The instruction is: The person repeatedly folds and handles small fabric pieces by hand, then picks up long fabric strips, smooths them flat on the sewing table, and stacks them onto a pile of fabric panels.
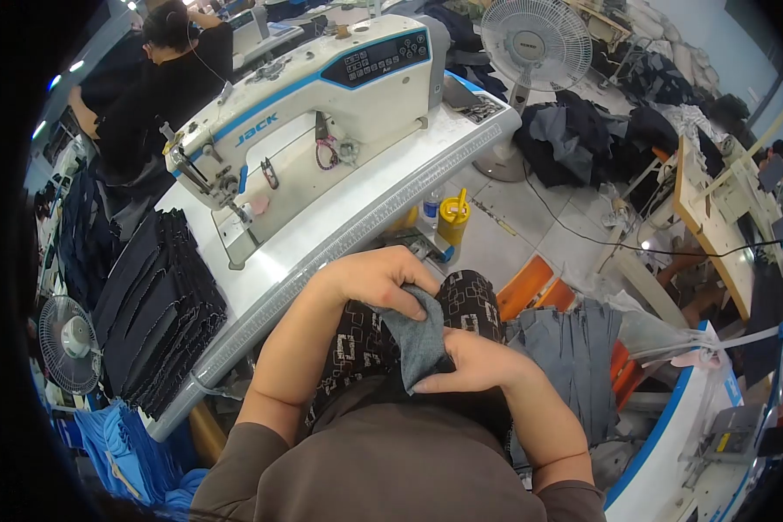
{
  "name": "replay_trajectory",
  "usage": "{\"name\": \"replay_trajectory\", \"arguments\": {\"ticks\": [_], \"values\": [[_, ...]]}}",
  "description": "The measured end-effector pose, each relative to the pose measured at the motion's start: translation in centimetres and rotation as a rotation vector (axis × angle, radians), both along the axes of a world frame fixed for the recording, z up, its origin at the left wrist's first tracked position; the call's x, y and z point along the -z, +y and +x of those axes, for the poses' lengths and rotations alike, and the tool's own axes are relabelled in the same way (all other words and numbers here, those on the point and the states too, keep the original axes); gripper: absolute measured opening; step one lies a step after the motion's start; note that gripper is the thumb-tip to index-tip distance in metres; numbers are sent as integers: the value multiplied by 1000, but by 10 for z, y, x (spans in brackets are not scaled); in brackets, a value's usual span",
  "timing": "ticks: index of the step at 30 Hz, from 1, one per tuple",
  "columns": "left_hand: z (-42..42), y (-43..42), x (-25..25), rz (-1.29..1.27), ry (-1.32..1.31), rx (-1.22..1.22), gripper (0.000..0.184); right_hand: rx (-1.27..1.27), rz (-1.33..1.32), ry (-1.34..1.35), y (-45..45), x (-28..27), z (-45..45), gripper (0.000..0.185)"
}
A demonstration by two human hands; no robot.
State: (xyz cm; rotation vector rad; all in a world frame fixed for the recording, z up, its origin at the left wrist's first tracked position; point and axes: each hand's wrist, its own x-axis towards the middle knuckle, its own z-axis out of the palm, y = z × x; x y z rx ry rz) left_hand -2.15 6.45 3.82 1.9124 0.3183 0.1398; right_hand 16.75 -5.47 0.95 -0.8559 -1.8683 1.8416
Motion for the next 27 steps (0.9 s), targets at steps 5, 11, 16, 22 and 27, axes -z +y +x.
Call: {"name": "replay_trajectory", "arguments": {"ticks": [5, 11, 16, 22, 27], "values": [[0, 2, 5, 25, -20, 15, 19, 25, -24, -14, -3, 3, -4, 33], [-1, -1, 4, 69, 20, -13, 18, 37, 21, -37, -7, 6, -2, 32], [-1, 1, 7, 97, -53, -9, 18, 17, 112, -14, -4, 9, 1, 30], [-8, -3, 10, 252, -111, -176, 23, 220, 195, 3, -2, -14, 14, 38], [4, -24, 15, 443, -344, -377, 23, 833, 427, 10, 17, -7, 29, 24]]}}
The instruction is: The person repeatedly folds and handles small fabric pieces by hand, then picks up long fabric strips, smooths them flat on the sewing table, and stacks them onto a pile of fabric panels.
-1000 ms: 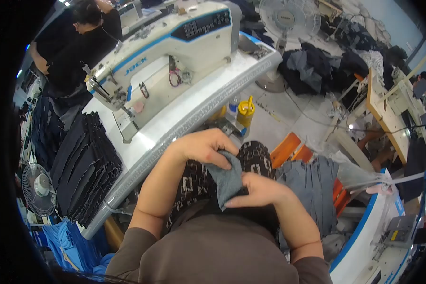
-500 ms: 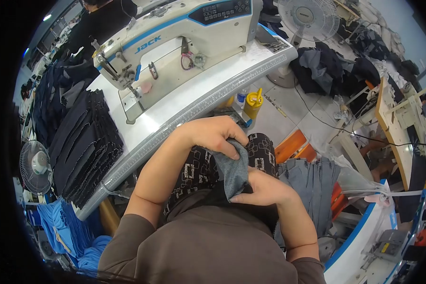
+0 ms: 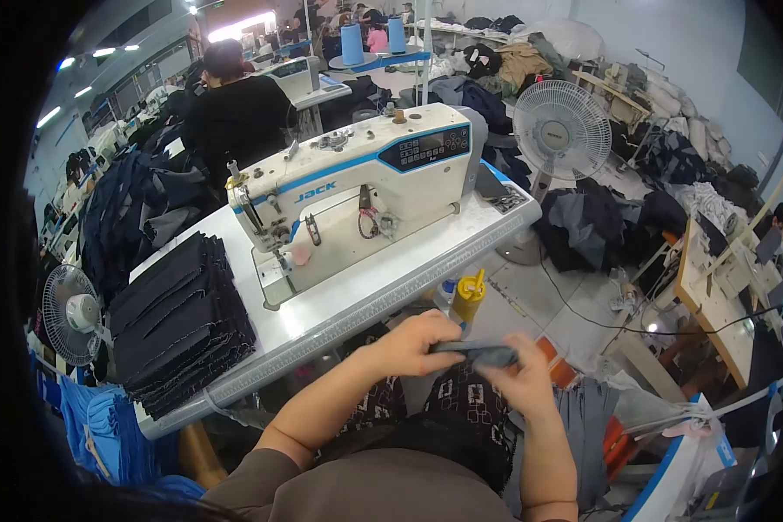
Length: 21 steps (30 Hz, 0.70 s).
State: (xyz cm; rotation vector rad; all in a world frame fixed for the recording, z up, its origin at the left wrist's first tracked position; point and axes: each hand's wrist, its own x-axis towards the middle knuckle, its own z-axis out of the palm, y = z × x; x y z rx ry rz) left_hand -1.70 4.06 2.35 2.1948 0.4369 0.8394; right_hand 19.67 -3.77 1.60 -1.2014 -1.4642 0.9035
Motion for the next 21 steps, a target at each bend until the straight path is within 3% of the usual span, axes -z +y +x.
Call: {"name": "replay_trajectory", "arguments": {"ticks": [1, 3, 5, 6, 9, 11, 13, 15, 19, 21], "values": [[6, -5, 1, 111, -79, -33, 23, 3, 2, 0, 7, 5, 2, 24], [17, -17, 4, 161, -135, -72, 22, 317, 452, -227, 21, 3, 4, 21], [25, -36, 5, 507, -104, -184, 19, 439, 500, -260, 29, -11, -1, 20], [32, -50, 8, 481, -104, -178, 19, 563, 544, -293, 29, -15, -4, 20], [34, -66, 14, 431, -92, -132, 17, 557, 583, -309, 28, 6, -12, 14], [27, -66, 19, 79, 8, -25, 20, 552, 593, -300, 25, 7, -13, 12], [23, -56, 19, -162, -110, -103, 22, 432, 562, -200, 17, 2, -21, 9], [27, -46, 15, -216, -220, -286, 20, 385, 560, -189, 11, 4, -26, 7], [31, -36, 15, -266, -254, -263, 17, 261, 505, -189, 6, 6, -29, 18], [25, -33, 13, -221, -126, -238, 14, 154, 528, -268, 7, 1, -27, 21]]}}
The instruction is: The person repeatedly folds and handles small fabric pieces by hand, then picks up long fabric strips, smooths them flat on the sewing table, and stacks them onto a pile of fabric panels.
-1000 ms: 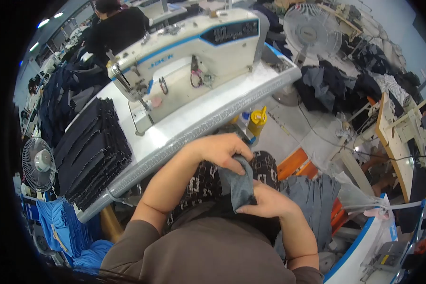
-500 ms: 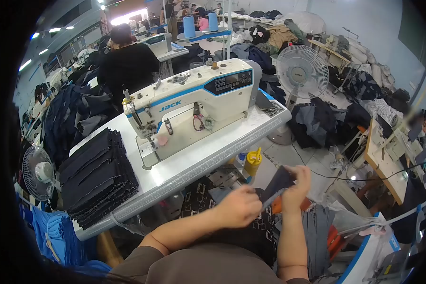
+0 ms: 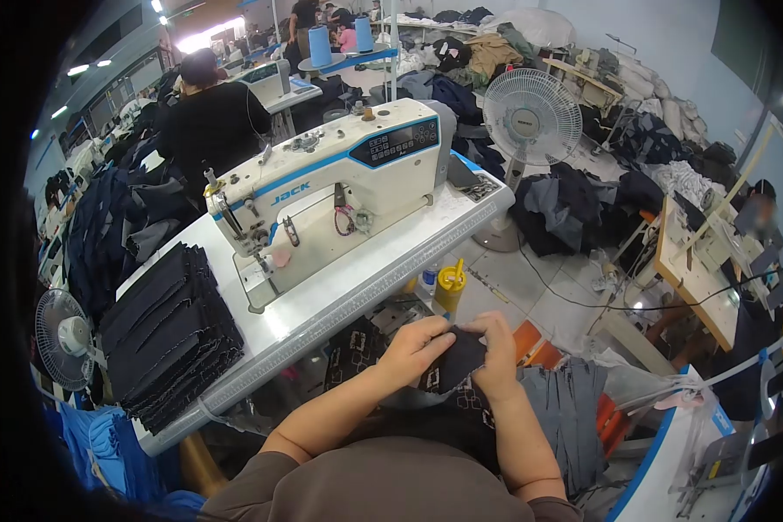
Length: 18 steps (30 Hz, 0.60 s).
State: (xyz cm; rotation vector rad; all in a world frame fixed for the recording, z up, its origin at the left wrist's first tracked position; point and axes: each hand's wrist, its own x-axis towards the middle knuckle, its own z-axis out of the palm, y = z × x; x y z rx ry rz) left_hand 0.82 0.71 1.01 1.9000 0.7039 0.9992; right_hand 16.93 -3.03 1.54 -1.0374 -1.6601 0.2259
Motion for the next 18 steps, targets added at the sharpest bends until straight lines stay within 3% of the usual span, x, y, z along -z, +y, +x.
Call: {"name": "replay_trajectory", "arguments": {"ticks": [4, 6, 10, 13, 18], "values": [[-1, -4, 2, 158, 72, 0, 14, 9, 2, -203, -2, 2, 10, 23], [3, -11, -3, 204, 129, -85, 16, 131, 158, -289, -2, 3, 6, 24], [5, -11, -8, 216, 130, -85, 15, 266, 301, -257, 1, 19, 3, 24], [0, -5, -9, 141, 23, -31, 14, 312, 244, -119, 3, 17, 2, 23], [-5, -1, -18, 2, 66, -8, 14, 194, 174, -264, -2, 4, 8, 22]]}}
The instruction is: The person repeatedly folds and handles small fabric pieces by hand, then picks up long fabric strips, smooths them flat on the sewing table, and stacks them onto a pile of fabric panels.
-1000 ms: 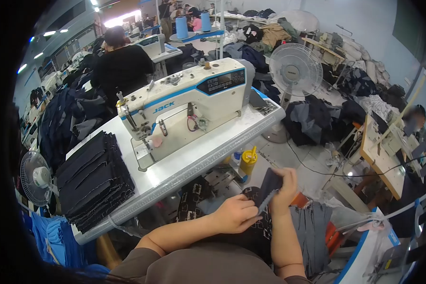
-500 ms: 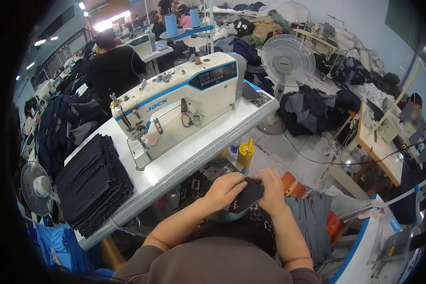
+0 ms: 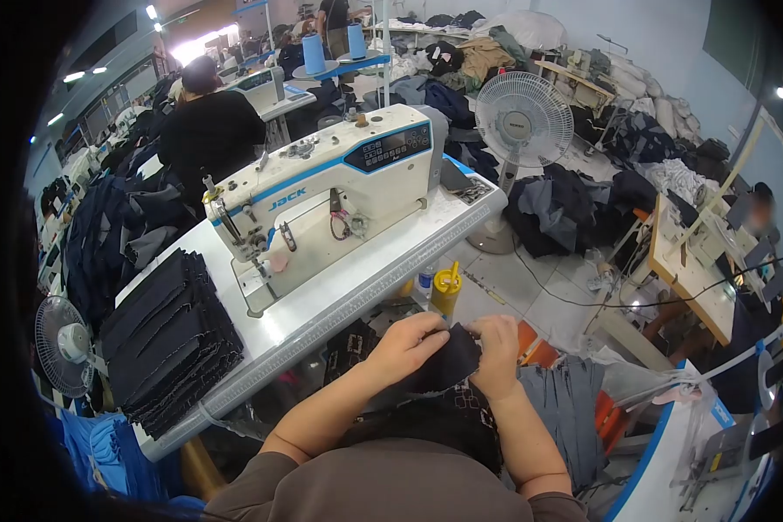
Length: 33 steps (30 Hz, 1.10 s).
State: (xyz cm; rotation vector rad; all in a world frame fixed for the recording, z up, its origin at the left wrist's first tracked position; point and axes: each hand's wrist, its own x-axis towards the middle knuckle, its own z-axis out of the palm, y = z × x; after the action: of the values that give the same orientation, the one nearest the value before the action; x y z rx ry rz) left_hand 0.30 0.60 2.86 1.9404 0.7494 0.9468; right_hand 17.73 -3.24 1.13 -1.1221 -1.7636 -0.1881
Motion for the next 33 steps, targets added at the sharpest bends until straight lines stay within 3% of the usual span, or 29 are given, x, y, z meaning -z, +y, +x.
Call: {"name": "replay_trajectory", "arguments": {"ticks": [10, 13, 15, 25, 28, 30, 31, 33], "values": [[16, -6, 9, 263, 25, -103, 10, 151, 109, 22, 5, 10, -2, 22], [6, -5, 6, 249, 16, -70, 9, 127, 93, 61, 2, 9, -3, 22], [-4, -4, 5, -9, -65, 105, 12, 78, 6, 149, -5, 1, -5, 21], [-25, -5, -15, -103, -70, 262, 15, -136, -64, -22, -22, -28, -3, 19], [-25, -4, -23, -40, -62, 251, 13, -157, -80, -77, -21, -31, -5, 20], [-24, -2, -21, 187, 45, 242, 12, -174, -114, -101, -22, -32, -6, 19], [-25, -3, -21, 184, 45, 244, 12, -172, -117, -100, -23, -30, -4, 19], [-29, -2, -22, 219, 74, 225, 10, -251, -260, -6, -22, -25, 2, 17]]}}
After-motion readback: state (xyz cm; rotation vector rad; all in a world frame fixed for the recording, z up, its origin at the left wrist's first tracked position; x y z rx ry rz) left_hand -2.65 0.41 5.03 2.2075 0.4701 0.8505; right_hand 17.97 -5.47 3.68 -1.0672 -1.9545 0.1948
